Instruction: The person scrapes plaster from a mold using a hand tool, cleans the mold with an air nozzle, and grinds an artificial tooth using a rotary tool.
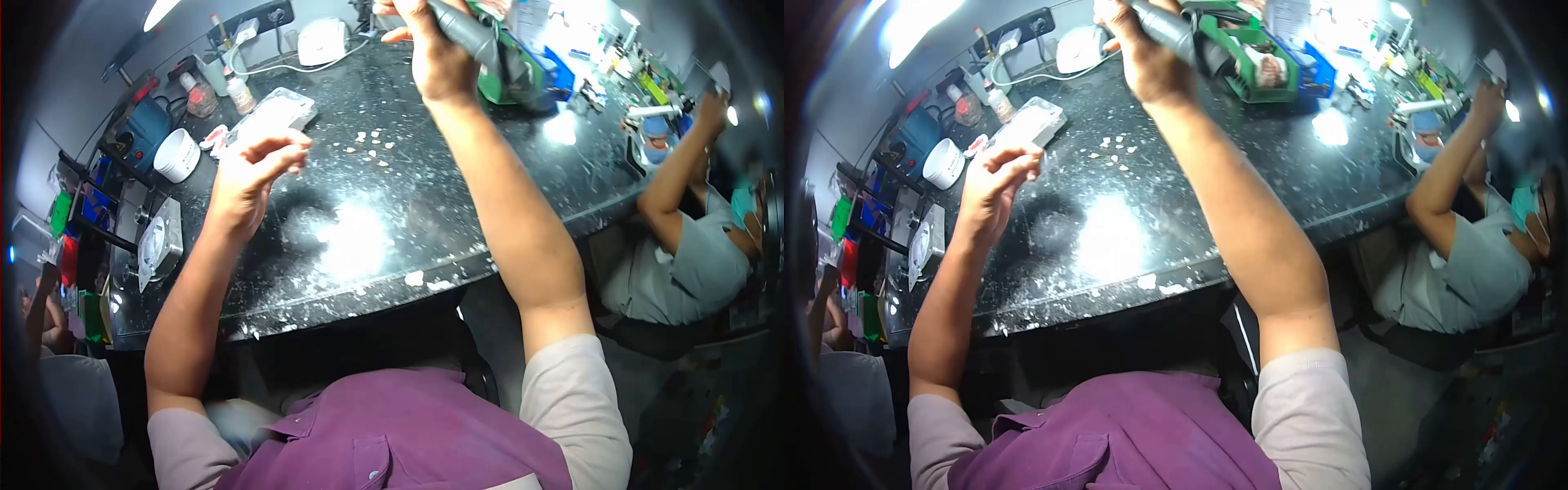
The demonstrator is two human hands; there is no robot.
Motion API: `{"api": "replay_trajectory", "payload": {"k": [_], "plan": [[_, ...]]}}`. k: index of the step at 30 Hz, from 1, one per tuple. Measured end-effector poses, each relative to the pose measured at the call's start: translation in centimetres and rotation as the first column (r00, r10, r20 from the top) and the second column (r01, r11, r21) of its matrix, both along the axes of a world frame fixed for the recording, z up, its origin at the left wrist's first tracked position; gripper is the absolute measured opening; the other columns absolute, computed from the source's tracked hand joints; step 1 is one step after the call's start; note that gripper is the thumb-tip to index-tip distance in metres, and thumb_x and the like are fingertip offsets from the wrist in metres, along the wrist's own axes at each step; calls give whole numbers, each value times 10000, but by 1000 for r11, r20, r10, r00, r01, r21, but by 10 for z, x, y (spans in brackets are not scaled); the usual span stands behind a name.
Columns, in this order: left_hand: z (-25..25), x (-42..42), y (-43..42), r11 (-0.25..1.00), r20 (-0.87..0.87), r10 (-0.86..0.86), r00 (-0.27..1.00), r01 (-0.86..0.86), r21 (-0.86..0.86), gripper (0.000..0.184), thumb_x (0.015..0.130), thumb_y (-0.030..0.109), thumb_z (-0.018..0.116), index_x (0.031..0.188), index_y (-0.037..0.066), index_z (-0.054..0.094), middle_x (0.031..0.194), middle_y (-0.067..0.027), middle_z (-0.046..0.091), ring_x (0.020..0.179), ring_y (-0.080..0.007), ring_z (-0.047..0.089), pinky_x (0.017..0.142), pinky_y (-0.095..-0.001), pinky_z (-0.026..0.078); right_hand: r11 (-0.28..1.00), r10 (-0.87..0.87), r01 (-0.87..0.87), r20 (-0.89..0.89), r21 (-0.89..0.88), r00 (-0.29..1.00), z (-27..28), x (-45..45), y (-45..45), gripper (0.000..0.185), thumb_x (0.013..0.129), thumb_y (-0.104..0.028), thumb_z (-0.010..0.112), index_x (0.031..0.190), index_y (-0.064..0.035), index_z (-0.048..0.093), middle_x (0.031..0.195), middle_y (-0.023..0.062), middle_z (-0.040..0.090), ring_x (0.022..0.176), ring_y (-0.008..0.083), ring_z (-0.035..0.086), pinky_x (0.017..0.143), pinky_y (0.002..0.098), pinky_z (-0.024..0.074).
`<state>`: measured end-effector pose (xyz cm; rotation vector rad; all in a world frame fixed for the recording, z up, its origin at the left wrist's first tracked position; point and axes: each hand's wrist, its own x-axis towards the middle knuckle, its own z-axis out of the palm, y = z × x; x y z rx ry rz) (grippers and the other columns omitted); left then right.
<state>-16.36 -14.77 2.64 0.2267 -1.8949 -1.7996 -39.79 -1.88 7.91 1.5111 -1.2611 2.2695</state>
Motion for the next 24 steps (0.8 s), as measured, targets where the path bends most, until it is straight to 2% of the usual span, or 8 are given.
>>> {"api": "replay_trajectory", "payload": {"k": [3, 5, 7, 11, 13, 20, 21, 24], "plan": [[-21, 20, -21, 927, -138, 65, 988, -8, 375, 250, 941, 101, 713, 1114, -77, 691, 992, -103, 714, 910, -177, 661, 879, -293, 532, 967, -55, 44, -38, -250, 998, -29, 27, -41, 342, 1019, -248, 664, 1198, 42, 685, 1121, 127, 697, 1051, 155, 651, 761, 258, 569], [-36, 23, -25, 852, -187, 49, 981, 56, 520, 263, 982, 104, 646, 1197, -45, 613, 1055, -88, 632, 979, -183, 591, 898, -300, 514, 988, 66, -96, -229, -121, 971, -30, 39, -32, 475, 1023, -317, 669, 1285, 56, 537, 991, 104, 693, 821, 122, 667, 661, 232, 544], [-36, 26, -18, 768, -196, 54, 979, 85, 634, 254, 1013, 113, 618, 1222, -30, 599, 1043, -80, 608, 999, -183, 577, 893, -302, 509, 997, 49, -31, -298, 66, 953, -50, 56, -18, 472, 1036, -272, 647, 1344, 65, 528, 1132, 178, 705, 1009, 209, 699, 862, 313, 568], [-29, 33, -8, 686, -302, 38, 953, 194, 701, 255, 1028, 112, 619, 1239, -30, 642, 1064, -103, 688, 997, -189, 648, 910, -303, 532, 972, 102, -45, -245, 230, 964, -54, 93, -6, 414, 846, -78, 818, 1232, -24, 678, 1064, 138, 732, 908, 241, 736, 798, 328, 580], [-27, 37, -3, 646, -326, 31, 945, 230, 728, 263, 1037, 116, 606, 1255, -28, 636, 1079, -104, 686, 1014, -196, 643, 921, -318, 516, 921, 250, -135, -290, 365, 924, -49, 95, 6, 410, 913, 48, 678, 1306, 39, 560, 1163, 203, 695, 1075, 253, 716, 940, 354, 575], [-25, 41, 8, 614, -267, 70, 961, 170, 771, 269, 1037, 119, 610, 1264, -21, 647, 1092, -111, 708, 1030, -186, 653, 937, -326, 518, 884, 312, -134, -351, 448, 883, -39, 104, 17, 472, 883, 63, 717, 1283, 44, 468, 1133, 279, 668, 1006, 279, 734, 845, 352, 606], [-27, 41, 9, 610, -259, 72, 963, 163, 776, 269, 1037, 119, 610, 1264, -21, 647, 1092, -111, 708, 1030, -186, 653, 937, -326, 518, 770, 458, -326, -119, 548, 881, -33, 106, 23, 470, 857, 83, 734, 1258, 41, 491, 1141, 269, 666, 1005, 278, 728, 843, 352, 607], [-26, 41, 13, 583, -267, 68, 961, 179, 793, 241, 1037, 102, 606, 1242, -15, 654, 1112, -114, 712, 1043, -179, 675, 956, -337, 538, 852, 430, -286, -274, 439, 861, -44, 110, 14, 465, 861, 79, 737, 1252, 41, 489, 1145, 263, 653, 947, 263, 720, 827, 344, 609]]}}
